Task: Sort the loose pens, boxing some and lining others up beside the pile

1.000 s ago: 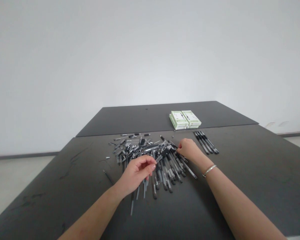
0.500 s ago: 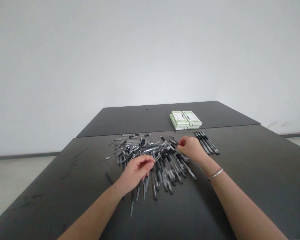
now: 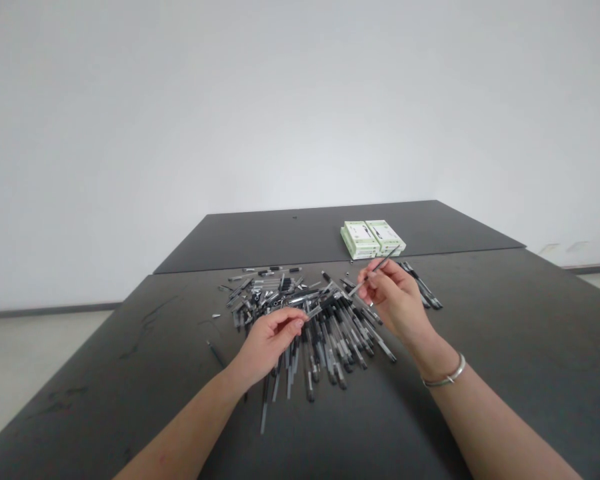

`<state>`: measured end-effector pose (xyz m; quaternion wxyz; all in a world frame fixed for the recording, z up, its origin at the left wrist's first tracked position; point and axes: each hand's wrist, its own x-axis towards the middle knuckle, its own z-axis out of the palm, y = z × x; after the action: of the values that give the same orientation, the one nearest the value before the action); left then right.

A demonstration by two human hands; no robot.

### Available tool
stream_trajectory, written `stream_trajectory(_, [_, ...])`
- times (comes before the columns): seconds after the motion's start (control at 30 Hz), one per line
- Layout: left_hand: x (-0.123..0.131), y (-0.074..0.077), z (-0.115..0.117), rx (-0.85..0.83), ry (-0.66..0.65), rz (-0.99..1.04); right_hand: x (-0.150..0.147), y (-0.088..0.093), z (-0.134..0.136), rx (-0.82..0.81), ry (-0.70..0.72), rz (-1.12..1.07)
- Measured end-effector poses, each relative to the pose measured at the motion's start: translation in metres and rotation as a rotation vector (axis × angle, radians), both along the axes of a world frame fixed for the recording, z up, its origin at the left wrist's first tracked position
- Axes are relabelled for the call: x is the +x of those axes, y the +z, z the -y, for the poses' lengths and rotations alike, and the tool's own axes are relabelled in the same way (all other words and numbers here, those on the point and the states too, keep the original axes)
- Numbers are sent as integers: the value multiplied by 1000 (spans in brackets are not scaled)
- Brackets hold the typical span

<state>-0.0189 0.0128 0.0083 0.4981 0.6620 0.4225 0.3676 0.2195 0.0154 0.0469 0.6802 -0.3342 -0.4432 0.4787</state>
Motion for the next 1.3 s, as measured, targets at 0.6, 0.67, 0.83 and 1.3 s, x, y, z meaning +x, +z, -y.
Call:
stream_trajectory(0.6, [2,5,3,-10,11,21,-6,4,7,79,14,44])
stream_trajectory(0.67, [2,4,3,-11,10,22,-6,4,7,80,19,48])
stream_trajectory(0.83, [2,2,2,-5,8,29,-5,4,8,90,29,44])
stream_trajectory(1.3, [1,2,2,-3,-10,22,-8,-5,7,124,81,129])
